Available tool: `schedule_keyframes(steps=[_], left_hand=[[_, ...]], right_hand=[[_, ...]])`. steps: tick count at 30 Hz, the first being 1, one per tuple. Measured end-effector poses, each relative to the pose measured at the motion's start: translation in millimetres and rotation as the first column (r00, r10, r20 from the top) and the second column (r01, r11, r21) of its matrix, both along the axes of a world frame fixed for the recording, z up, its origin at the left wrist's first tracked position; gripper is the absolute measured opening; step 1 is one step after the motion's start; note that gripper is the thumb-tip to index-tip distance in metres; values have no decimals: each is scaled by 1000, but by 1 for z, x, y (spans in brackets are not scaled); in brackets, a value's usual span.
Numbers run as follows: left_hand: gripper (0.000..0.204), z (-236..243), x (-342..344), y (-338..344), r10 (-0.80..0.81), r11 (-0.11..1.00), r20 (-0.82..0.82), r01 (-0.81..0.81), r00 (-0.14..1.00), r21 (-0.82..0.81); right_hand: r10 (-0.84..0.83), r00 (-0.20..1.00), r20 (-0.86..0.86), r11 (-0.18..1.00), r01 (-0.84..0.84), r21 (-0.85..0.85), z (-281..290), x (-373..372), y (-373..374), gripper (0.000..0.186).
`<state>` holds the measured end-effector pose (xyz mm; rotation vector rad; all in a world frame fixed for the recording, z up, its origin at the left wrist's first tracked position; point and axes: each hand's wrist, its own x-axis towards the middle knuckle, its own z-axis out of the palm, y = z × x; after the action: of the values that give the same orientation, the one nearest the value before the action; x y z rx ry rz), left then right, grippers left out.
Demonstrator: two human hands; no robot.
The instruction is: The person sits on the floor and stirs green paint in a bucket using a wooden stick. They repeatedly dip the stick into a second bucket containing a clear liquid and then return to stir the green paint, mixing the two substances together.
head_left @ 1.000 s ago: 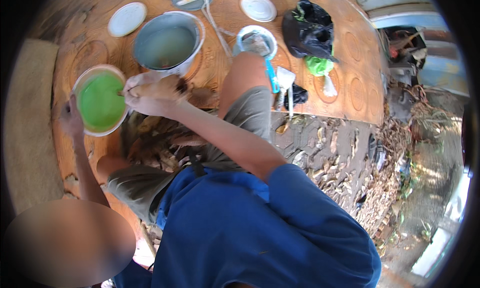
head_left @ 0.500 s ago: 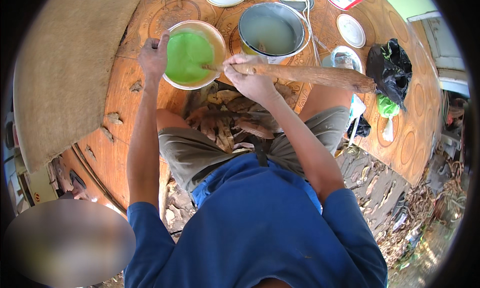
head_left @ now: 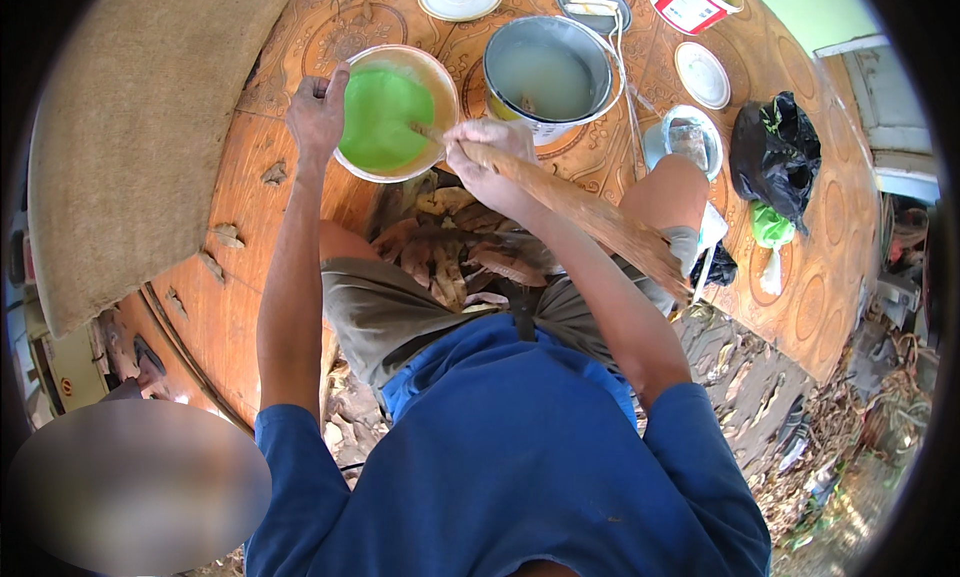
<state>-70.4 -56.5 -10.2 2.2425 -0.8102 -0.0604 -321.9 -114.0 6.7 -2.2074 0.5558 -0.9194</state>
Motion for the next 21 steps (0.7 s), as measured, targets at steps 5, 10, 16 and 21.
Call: schedule_keyframes(steps=[5,10,16,21], left_hand=[[56,-2,1,-1,-1,1000,8,1,1000,0],[56,-1,-1,-2,-11,1000,-13,11,1000,-7],[55,-6,2,-2,-6,1000,-12,5,1000,-28],[54,-13,9,-3,-17,998,-42,14,999,-55]], right_hand=[[36,999,16,971,-39,237,-3,-2,-6,7],[138,990,-15,963,-131,235,-7,17,0,15],[105,989,101,944,-131,302,11,28,-18,12],[-16,991,132,1000,15,7,10,30,-24,9]])
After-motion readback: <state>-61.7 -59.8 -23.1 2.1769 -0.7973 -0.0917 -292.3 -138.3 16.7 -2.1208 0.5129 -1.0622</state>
